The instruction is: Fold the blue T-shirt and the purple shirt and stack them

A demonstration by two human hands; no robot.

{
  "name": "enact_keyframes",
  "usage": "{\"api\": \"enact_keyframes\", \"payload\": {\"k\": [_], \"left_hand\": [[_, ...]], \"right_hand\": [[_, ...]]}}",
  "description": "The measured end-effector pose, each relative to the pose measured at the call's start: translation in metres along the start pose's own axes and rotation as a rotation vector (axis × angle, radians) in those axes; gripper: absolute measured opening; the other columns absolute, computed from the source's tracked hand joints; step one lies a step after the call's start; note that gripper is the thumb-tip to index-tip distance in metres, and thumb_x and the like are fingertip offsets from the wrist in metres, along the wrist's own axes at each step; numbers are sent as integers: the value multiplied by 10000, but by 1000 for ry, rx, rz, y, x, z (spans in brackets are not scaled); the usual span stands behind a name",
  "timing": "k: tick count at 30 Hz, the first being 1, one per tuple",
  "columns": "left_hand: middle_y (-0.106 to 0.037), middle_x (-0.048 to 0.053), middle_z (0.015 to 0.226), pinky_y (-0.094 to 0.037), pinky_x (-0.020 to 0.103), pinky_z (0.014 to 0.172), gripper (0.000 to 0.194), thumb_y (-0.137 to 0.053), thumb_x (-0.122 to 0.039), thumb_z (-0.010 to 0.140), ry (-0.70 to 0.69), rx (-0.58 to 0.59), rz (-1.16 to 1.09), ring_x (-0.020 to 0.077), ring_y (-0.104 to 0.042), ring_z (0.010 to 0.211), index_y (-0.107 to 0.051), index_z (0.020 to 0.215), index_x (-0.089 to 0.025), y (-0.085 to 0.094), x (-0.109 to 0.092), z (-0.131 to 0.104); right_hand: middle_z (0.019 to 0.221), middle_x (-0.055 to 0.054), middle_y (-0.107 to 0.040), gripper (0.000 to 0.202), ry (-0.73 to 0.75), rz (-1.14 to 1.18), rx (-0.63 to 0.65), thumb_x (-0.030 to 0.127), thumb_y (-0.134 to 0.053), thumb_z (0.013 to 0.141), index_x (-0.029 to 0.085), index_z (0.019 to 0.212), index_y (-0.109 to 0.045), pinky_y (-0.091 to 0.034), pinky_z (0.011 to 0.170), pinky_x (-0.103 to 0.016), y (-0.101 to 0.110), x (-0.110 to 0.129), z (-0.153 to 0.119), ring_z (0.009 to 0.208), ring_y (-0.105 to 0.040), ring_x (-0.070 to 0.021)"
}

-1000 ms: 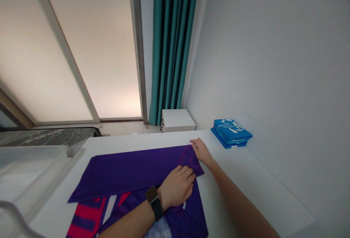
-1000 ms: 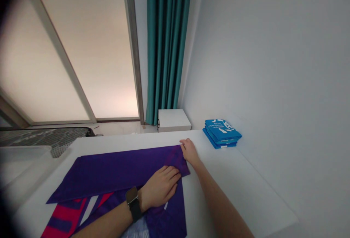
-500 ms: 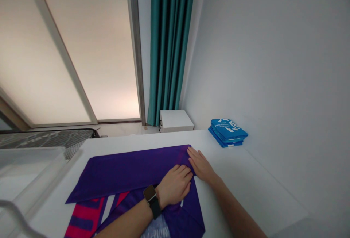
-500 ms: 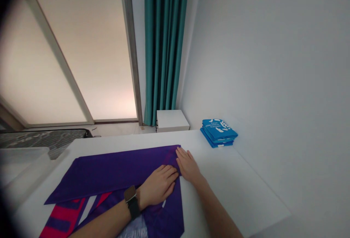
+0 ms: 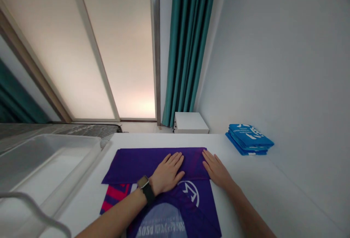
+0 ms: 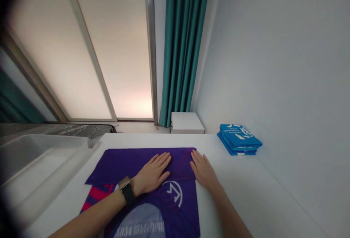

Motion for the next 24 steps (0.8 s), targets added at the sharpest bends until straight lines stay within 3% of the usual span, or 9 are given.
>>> {"api": "enact_keyframes", "payload": {"k": [6, 11, 16, 20, 24], "left_hand": [[-377, 97, 1530, -272, 425, 1156, 568, -308, -479, 999, 239, 35, 99, 218, -348, 1410, -336, 1495, -206, 29, 83, -71], [-372, 77, 1533, -277, 458, 1157, 553, -332, -487, 990, 388, 40, 145, 237, -335, 1417, -369, 1481, -236, 36, 126, -123], [-355, 82, 1539, -301, 447, 1151, 560, -327, -494, 992, 378, 30, 135, 231, -327, 1421, -370, 1480, -223, 35, 136, -140], [-348, 82, 1541, -282, 447, 1160, 559, -319, -491, 996, 369, 32, 134, 227, -317, 1425, -369, 1480, -217, 33, 135, -135], [-364, 83, 1533, -287, 452, 1155, 554, -328, -488, 991, 374, 14, 132, 236, -330, 1419, -387, 1472, -220, 29, 131, -122]], "right_hand": [[1521, -91, -373, 550, 11, 1, -14, 400, -238, 979, 180, 1449, -422, -238, 1164, -479, -10, -6, 1, 1413, -324, -207], [1503, -95, -408, 551, -9, 28, -14, 394, -289, 949, 191, 1440, -433, -249, 1160, -494, -16, -15, 4, 1400, -350, -218], [1476, -121, -446, 543, -21, 11, -23, 359, -277, 940, 170, 1409, -474, -257, 1149, -519, -15, -15, 6, 1378, -387, -237], [1493, -122, -419, 555, 18, -98, -61, 371, -238, 963, 146, 1413, -471, -180, 1174, -518, -9, 13, 2, 1400, -348, -240], [1529, -109, -358, 604, 36, -123, -40, 466, -225, 980, 142, 1453, -415, -202, 1173, -493, -13, 37, 1, 1421, -305, -240]]}}
Point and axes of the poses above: each hand's wrist, its own z-axis towards the middle knuckle, its own y-axis out of the back of the hand, x = y × z, the point moved 1 cm from there along z, towards the middle knuckle
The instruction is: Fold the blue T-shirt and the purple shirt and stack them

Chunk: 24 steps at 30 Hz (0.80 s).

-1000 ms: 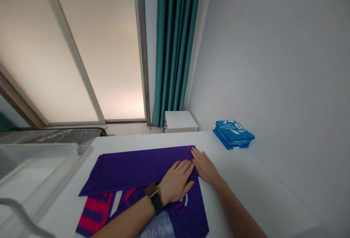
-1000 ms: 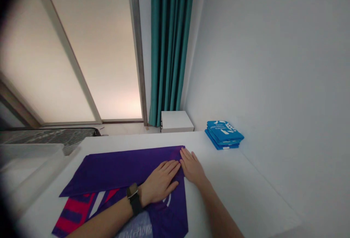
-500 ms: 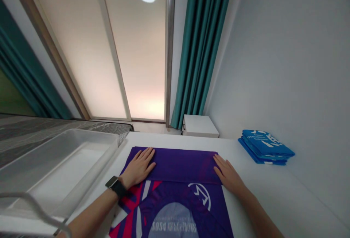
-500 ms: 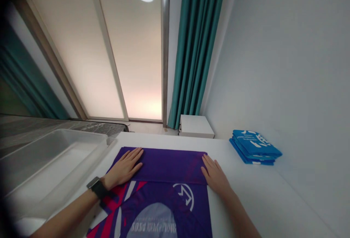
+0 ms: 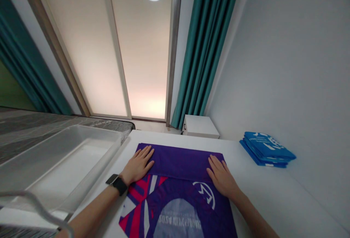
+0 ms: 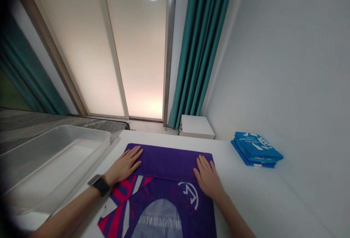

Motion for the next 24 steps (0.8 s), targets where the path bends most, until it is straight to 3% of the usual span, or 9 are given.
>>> {"api": "enact_keyframes", "payload": {"k": [5, 14, 24], "left_hand": [[-371, 63, 1533, -278, 434, 1156, 542, -324, -478, 991, -8, 10, -1, 224, -337, 1417, -380, 1476, -241, 0, -3, 6], [-349, 56, 1545, -234, 457, 1164, 543, -291, -471, 996, 53, 19, 0, 212, -317, 1427, -359, 1484, -243, 0, 27, -7], [-319, 56, 1554, -226, 474, 1167, 571, -274, -494, 990, 76, 89, -15, 212, -308, 1430, -347, 1489, -227, 5, 26, 3]], "right_hand": [[1535, -110, -344, 636, 20, -1, 27, 508, -210, 977, 162, 1496, -335, -193, 1172, -505, -6, -6, 7, 1428, -287, -241], [1536, -127, -336, 659, 26, -12, 35, 515, -196, 980, 121, 1487, -344, -194, 1174, -491, -5, -11, 13, 1425, -294, -243], [1535, -129, -335, 655, 13, -1, 27, 522, -202, 981, 131, 1484, -357, -185, 1176, -487, -4, -8, 12, 1429, -285, -246]]}}
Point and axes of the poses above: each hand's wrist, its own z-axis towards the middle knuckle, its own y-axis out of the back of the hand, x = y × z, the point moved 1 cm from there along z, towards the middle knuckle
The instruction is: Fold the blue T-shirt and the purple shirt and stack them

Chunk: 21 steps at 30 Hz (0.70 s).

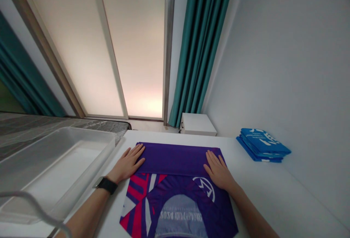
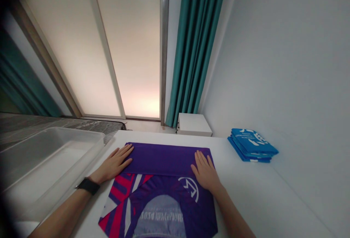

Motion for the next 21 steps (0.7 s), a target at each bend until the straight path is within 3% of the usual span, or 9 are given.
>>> {"api": "enact_keyframes", "payload": {"k": [8, 12, 17, 21], "left_hand": [[-338, 80, 1546, -263, 424, 1170, 569, -226, -437, 1006, 73, -77, -150, 197, -309, 1428, -339, 1491, -162, -4, 14, 0], [-358, 83, 1536, -247, 493, 1170, 557, -272, -435, 996, 65, -114, -70, 227, -324, 1422, -373, 1476, -170, 1, 5, -2], [-381, 84, 1529, -284, 432, 1166, 531, -322, -388, 992, -84, -238, 25, 217, -353, 1408, -370, 1480, -186, 8, -45, -3], [-339, 65, 1553, -279, 393, 1167, 552, -353, -356, 977, -230, -186, 37, 201, -301, 1433, -321, 1500, -181, 7, -102, 13]], "right_hand": [[1523, -122, -359, 597, 13, 18, -84, 445, -204, 1004, 106, 1462, -381, -164, 1184, -503, 9, -3, -1, 1430, -285, -219], [1524, -128, -353, 573, 60, 15, -135, 393, -210, 1008, 81, 1454, -387, -166, 1186, -497, 19, 0, -4, 1433, -275, -215], [1535, -115, -336, 560, 100, 37, -87, 366, -206, 1006, 96, 1470, -365, -191, 1182, -464, 27, 35, -2, 1436, -269, -205], [1556, -115, -288, 577, 101, 58, 3, 371, -224, 995, 85, 1482, -341, -177, 1183, -447, 34, 81, 16, 1447, -237, -214]]}}
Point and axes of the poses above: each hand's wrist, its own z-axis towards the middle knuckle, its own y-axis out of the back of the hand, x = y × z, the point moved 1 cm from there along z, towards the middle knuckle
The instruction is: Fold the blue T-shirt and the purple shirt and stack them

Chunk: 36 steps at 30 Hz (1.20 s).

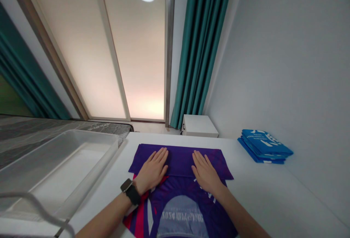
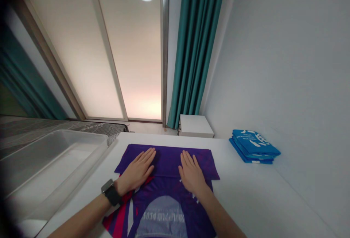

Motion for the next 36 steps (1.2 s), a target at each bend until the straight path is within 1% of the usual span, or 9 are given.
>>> {"api": "enact_keyframes", "payload": {"k": [2, 5, 9, 14, 18, 24, 27, 32, 36], "left_hand": [[-345, 65, 1551, -262, 388, 1172, 542, -349, -317, 968, -24, 27, -8, 193, -296, 1435, -337, 1492, -179, -6, -18, 17], [-354, 70, 1546, -272, 396, 1166, 520, -345, -311, 964, 18, 55, -25, 200, -305, 1431, -390, 1465, -177, -18, -31, 37], [-378, 72, 1531, -277, 421, 1162, 511, -326, -367, 983, 94, 83, -45, 210, -331, 1419, -422, 1447, -176, -30, -33, 45], [-380, 74, 1528, -259, 429, 1166, 524, -329, -401, 985, 94, 88, -50, 214, -327, 1421, -427, 1445, -172, -29, -32, 42], [-380, 79, 1526, -275, 441, 1156, 525, -343, -399, 978, 95, 80, -48, 222, -332, 1418, -435, 1441, -168, -27, -33, 43], [-385, 79, 1522, -285, 443, 1148, 527, -349, -393, 971, 84, 72, -46, 228, -346, 1411, -441, 1440, -171, -30, -32, 46], [-382, 78, 1523, -286, 441, 1147, 532, -345, -392, 967, 87, 82, -44, 228, -344, 1412, -440, 1441, -171, -30, -31, 46], [-381, 90, 1521, -287, 460, 1143, 527, -345, -370, 959, 94, 112, -35, 241, -355, 1406, -450, 1435, -169, -29, -33, 48], [-427, 117, 1494, -293, 466, 1137, 531, -325, -395, 970, 118, 104, -37, 247, -377, 1394, -463, 1422, -155, -29, -47, 61]], "right_hand": [[1564, -101, -270, 567, 8, 20, 20, 340, -231, 987, 95, 1487, -337, -134, 1191, -439, 1, 20, 15, 1455, -210, -212], [1569, -108, -254, 575, -26, 48, 51, 326, -237, 978, 78, 1489, -324, -109, 1191, -441, -1, 37, 35, 1461, -189, -209], [1574, -113, -234, 602, -68, 83, 101, 367, -242, 974, 71, 1496, -300, -92, 1190, -450, -10, 40, 45, 1465, -170, -206], [1580, -102, -217, 620, -70, 95, 111, 389, -221, 973, 76, 1505, -278, -72, 1191, -451, -15, 37, 44, 1470, -150, -200], [1578, -102, -229, 637, -107, 73, 125, 429, -190, 978, 85, 1507, -279, -61, 1191, -452, -13, 18, 39, 1470, -149, -205], [1575, -117, -237, 670, -265, -38, 145, 463, -177, 977, 62, 1506, -264, -49, 1188, -457, -6, -54, 13, 1468, -159, -213], [1578, -122, -231, 675, -323, -72, 143, 476, -169, 976, 71, 1508, -266, -37, 1184, -460, -4, -76, 3, 1469, -154, -220], [1580, -123, -223, 690, -332, -54, 129, 506, -189, 973, 81, 1513, -251, -29, 1179, -474, -3, -78, 1, 1469, -149, -221], [1573, -127, -243, 681, -329, -47, 110, 501, -217, 971, 82, 1505, -274, -43, 1177, -485, -2, -76, 1, 1464, -171, -226]]}}
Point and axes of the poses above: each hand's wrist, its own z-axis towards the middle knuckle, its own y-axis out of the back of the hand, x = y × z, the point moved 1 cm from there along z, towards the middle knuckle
